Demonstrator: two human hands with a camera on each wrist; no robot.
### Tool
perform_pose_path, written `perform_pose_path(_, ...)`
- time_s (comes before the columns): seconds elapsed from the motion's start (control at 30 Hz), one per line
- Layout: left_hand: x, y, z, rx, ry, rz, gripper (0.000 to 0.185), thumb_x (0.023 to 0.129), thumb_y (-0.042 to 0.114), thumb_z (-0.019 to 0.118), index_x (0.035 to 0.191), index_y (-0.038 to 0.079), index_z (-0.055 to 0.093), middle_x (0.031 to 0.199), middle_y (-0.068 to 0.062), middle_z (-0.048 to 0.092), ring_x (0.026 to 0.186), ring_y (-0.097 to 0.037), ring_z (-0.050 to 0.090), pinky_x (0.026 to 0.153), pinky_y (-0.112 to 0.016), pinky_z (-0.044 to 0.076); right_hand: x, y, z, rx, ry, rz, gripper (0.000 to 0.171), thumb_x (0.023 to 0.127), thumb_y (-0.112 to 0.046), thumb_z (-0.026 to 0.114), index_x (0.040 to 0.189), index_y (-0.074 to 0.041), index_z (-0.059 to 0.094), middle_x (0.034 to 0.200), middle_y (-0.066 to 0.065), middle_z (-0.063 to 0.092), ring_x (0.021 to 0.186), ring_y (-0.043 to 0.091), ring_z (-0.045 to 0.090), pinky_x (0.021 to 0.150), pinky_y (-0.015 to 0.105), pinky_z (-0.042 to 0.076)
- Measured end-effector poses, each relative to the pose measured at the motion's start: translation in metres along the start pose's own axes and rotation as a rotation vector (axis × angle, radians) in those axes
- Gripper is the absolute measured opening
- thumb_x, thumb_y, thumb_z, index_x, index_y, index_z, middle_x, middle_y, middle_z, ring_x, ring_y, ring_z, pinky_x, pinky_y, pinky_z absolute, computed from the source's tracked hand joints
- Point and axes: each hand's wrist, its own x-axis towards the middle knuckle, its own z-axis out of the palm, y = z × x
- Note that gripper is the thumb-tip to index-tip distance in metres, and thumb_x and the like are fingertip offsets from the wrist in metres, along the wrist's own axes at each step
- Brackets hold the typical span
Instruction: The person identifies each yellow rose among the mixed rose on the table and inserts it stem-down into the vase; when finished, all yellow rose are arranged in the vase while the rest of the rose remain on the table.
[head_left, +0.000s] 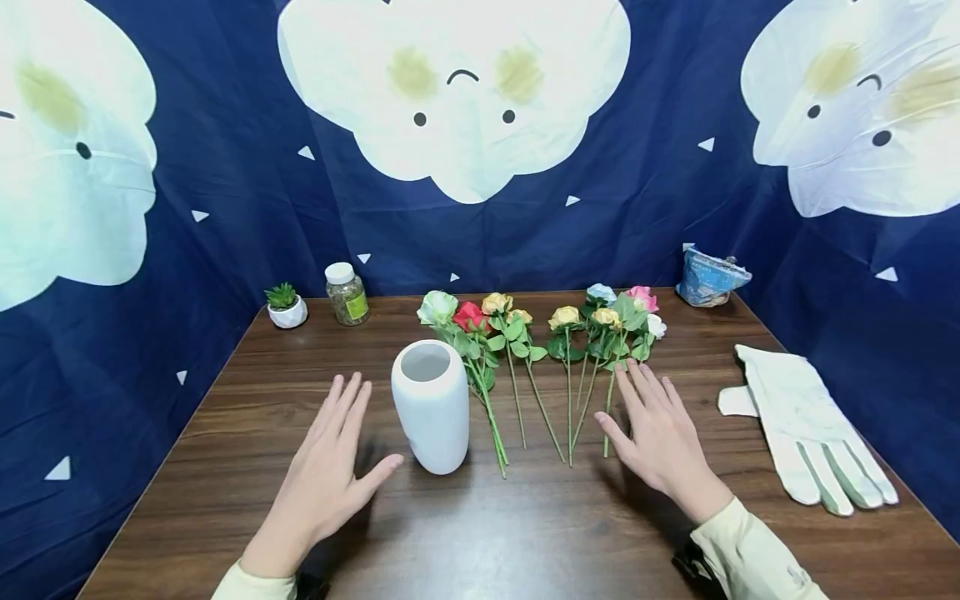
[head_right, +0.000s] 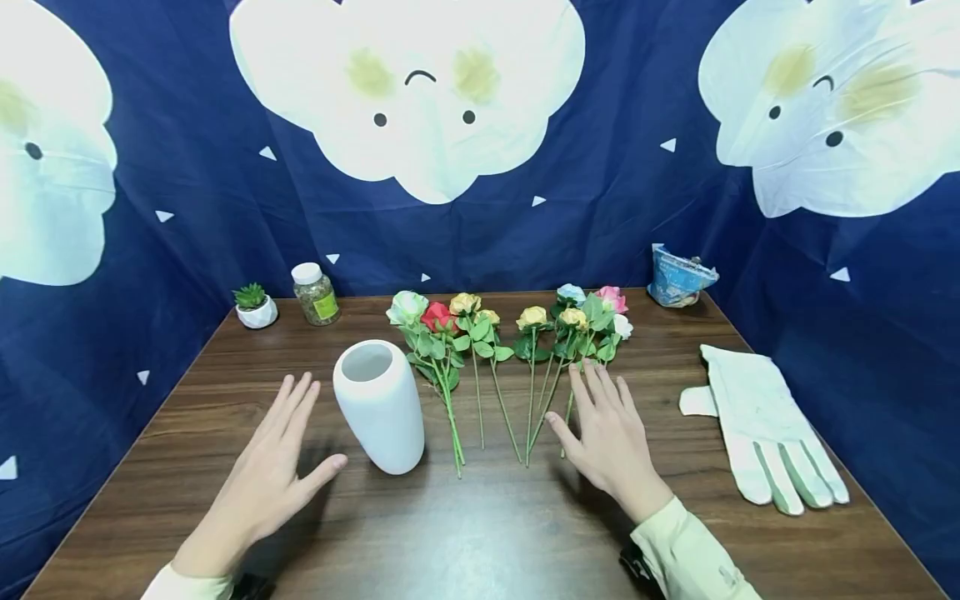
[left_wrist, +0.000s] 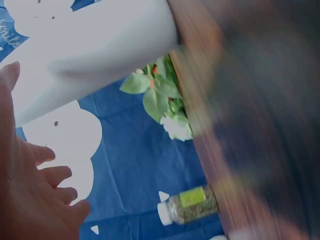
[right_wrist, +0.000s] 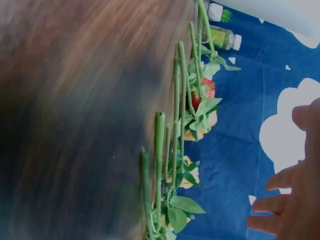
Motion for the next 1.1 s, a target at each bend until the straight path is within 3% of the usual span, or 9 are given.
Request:
perform_pose_path(0.23, 0.015, 0.012, 0.004, -0.153, -0.008, -0.009, 0.107, 0.085, 0.044, 0.082, 0.164, 0.005, 0.022, 0.168, -0.019, 0.027, 0.155, -0.038, 0.024, 0.113, -0.065, 0.034, 0.004, 0.004, 0.001, 0.084, 0.002, 0.022, 0.064, 0.099, -0.028, 0.064, 0.147, 0.012, 0.047, 0.147, 0.033, 0.050, 0.135, 0.050, 0.049, 0.111, 0.061, 0.040)
perform_pose_path(0.33, 0.020, 0.016, 0.006, -0.238, -0.011, -0.036, 0.108, 0.084, 0.041, 0.083, 0.164, 0.006, 0.020, 0.167, -0.020, 0.028, 0.153, -0.040, 0.029, 0.112, -0.065, 0.036, 0.005, 0.005, 0.000, 0.136, -0.037, 0.066, 0.063, 0.101, -0.026, 0.061, 0.148, 0.013, 0.044, 0.148, 0.035, 0.048, 0.136, 0.051, 0.048, 0.110, 0.062, 0.040)
perform_pose_path(0.5, 0.027, 0.021, 0.010, -0.365, 0.054, -0.016, 0.108, 0.078, 0.027, 0.089, 0.162, 0.001, 0.026, 0.159, -0.025, 0.041, 0.140, -0.042, 0.048, 0.107, -0.062, 0.043, 0.010, 0.009, -0.001, 0.211, -0.102, 0.158, 0.062, 0.106, -0.029, 0.053, 0.151, 0.012, 0.041, 0.147, 0.038, 0.048, 0.135, 0.054, 0.047, 0.110, 0.064, 0.039)
perform_pose_path(0.57, 0.030, 0.022, 0.011, -0.418, 0.093, 0.005, 0.106, 0.075, 0.020, 0.090, 0.160, -0.001, 0.029, 0.154, -0.025, 0.048, 0.132, -0.041, 0.056, 0.105, -0.056, 0.048, 0.013, 0.012, -0.001, 0.251, -0.119, 0.185, 0.061, 0.107, -0.030, 0.050, 0.150, 0.012, 0.041, 0.146, 0.038, 0.049, 0.134, 0.054, 0.047, 0.110, 0.065, 0.039)
perform_pose_path(0.67, 0.033, 0.023, 0.012, -0.506, 0.143, 0.022, 0.103, 0.072, 0.009, 0.091, 0.157, -0.002, 0.035, 0.147, -0.025, 0.055, 0.124, -0.039, 0.063, 0.102, -0.033, 0.052, 0.018, 0.017, 0.002, 0.335, -0.131, 0.227, 0.057, 0.109, -0.030, 0.046, 0.148, 0.012, 0.045, 0.142, 0.036, 0.053, 0.132, 0.053, 0.051, 0.110, 0.064, 0.039)
perform_pose_path(0.73, 0.035, 0.023, 0.012, -0.557, 0.159, 0.017, 0.100, 0.072, 0.005, 0.091, 0.156, -0.001, 0.037, 0.145, -0.024, 0.057, 0.123, -0.040, 0.063, 0.101, -0.019, 0.049, 0.022, 0.021, 0.005, 0.398, -0.143, 0.266, 0.054, 0.110, -0.029, 0.043, 0.146, 0.011, 0.048, 0.139, 0.033, 0.058, 0.130, 0.051, 0.054, 0.110, 0.062, 0.041)
perform_pose_path(0.8, 0.037, 0.024, 0.012, -0.585, 0.163, -0.001, 0.099, 0.072, 0.003, 0.090, 0.156, 0.001, 0.039, 0.143, -0.023, 0.059, 0.123, -0.039, 0.063, 0.101, -0.011, 0.044, 0.026, 0.024, 0.007, 0.507, -0.167, 0.321, 0.053, 0.111, -0.027, 0.040, 0.145, 0.011, 0.050, 0.135, 0.032, 0.061, 0.125, 0.048, 0.060, 0.107, 0.058, 0.045)
perform_pose_path(0.97, 0.040, 0.026, 0.012, -0.592, 0.170, -0.036, 0.096, 0.073, 0.004, 0.091, 0.155, 0.001, 0.041, 0.140, -0.020, 0.062, 0.122, -0.034, 0.064, 0.099, -0.010, 0.045, 0.036, 0.034, 0.014, 0.890, -0.261, 0.473, 0.057, 0.113, -0.025, 0.027, 0.147, 0.020, 0.037, 0.140, 0.040, 0.053, 0.124, 0.046, 0.061, 0.099, 0.041, 0.055)
perform_pose_path(1.1, 0.043, 0.026, 0.015, -0.585, 0.208, -0.025, 0.095, 0.069, 0.004, 0.092, 0.152, 0.001, 0.046, 0.133, -0.019, 0.067, 0.115, -0.026, 0.068, 0.095, -0.010, 0.047, 0.040, 0.043, 0.019, 1.144, -0.310, 0.560, 0.062, 0.113, -0.027, 0.022, 0.148, 0.023, 0.028, 0.147, 0.043, 0.042, 0.113, 0.023, 0.069, 0.095, 0.029, 0.056)
